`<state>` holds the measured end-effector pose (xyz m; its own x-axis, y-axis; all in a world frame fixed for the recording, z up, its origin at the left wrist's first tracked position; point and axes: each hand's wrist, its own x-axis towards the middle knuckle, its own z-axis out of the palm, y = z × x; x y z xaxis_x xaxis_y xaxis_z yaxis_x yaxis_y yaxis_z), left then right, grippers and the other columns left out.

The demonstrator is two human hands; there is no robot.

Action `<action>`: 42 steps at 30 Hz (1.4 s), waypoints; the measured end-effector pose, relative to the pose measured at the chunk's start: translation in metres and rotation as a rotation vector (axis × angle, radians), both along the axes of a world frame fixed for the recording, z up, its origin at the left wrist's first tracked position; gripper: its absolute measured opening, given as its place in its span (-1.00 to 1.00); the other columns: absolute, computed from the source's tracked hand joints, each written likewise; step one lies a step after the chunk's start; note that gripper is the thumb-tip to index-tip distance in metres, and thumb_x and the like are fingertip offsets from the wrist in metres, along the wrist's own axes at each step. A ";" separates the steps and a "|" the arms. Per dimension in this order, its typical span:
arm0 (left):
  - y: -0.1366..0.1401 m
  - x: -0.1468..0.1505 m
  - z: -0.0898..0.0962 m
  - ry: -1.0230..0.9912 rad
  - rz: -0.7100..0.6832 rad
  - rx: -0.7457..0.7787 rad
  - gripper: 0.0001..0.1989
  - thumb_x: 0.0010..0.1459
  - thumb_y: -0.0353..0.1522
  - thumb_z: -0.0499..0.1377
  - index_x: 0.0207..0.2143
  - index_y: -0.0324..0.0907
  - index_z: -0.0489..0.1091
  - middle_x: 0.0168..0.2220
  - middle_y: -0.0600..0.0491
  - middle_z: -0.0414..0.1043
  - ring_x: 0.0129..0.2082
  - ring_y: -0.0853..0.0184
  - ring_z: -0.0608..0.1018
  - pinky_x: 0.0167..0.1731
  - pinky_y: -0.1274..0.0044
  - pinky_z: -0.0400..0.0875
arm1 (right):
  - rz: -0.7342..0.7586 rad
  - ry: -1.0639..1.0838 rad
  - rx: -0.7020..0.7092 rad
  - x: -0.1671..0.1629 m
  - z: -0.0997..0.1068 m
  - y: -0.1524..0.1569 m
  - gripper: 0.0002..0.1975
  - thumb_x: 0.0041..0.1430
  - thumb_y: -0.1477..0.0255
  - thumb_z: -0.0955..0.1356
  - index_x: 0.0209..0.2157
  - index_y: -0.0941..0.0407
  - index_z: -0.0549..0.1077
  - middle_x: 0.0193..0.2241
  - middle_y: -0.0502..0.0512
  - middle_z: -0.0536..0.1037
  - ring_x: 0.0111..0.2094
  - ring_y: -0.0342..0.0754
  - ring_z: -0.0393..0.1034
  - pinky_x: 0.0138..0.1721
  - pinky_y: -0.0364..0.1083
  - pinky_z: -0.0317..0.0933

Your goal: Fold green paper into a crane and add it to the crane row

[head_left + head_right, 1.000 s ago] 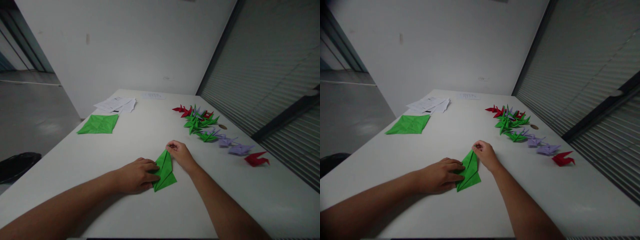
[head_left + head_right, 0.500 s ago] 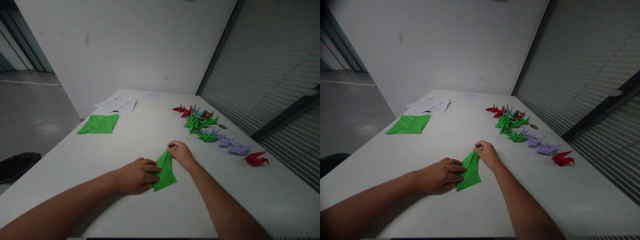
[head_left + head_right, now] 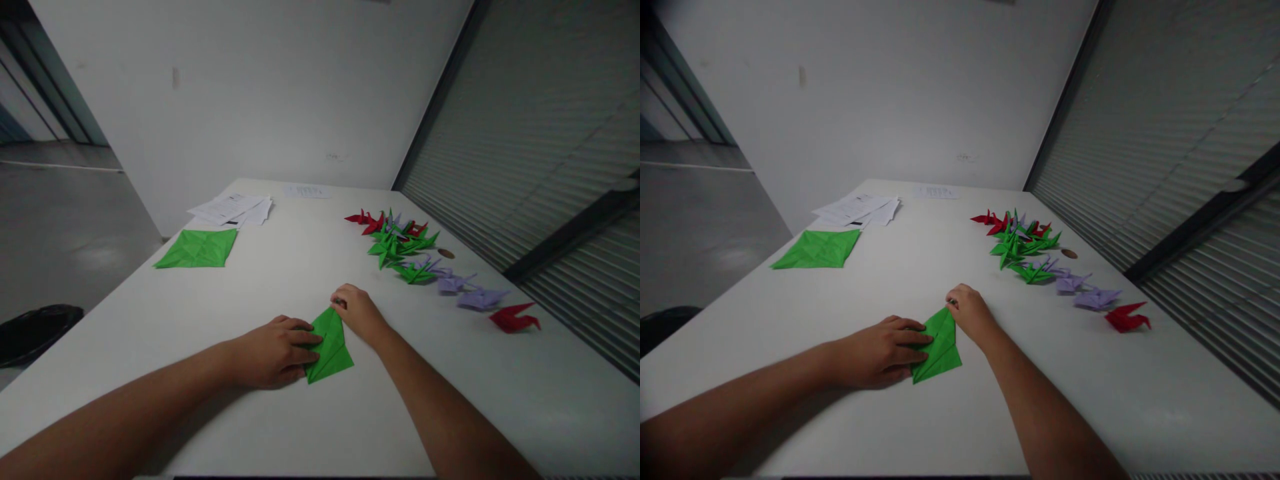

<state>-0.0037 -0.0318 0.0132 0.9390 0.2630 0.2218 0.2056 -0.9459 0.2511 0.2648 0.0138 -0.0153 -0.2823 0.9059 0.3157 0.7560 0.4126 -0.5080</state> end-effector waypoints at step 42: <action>0.001 -0.002 -0.001 -0.051 -0.053 0.063 -0.81 0.32 -0.38 0.18 -0.04 -0.17 0.51 0.07 -0.09 0.57 0.17 0.08 0.52 0.18 0.29 0.41 | 0.169 -0.469 -0.216 0.016 0.005 -0.005 -0.45 0.49 0.32 0.11 0.43 0.12 0.13 0.45 0.19 0.09 0.48 0.18 -0.15 0.42 0.33 -0.19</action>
<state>-0.0060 -0.0306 0.0121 0.9381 0.1976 0.2845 0.1435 -0.9692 0.1999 0.2812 0.0086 -0.0108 -0.4954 0.8660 -0.0676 0.8542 0.4715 -0.2193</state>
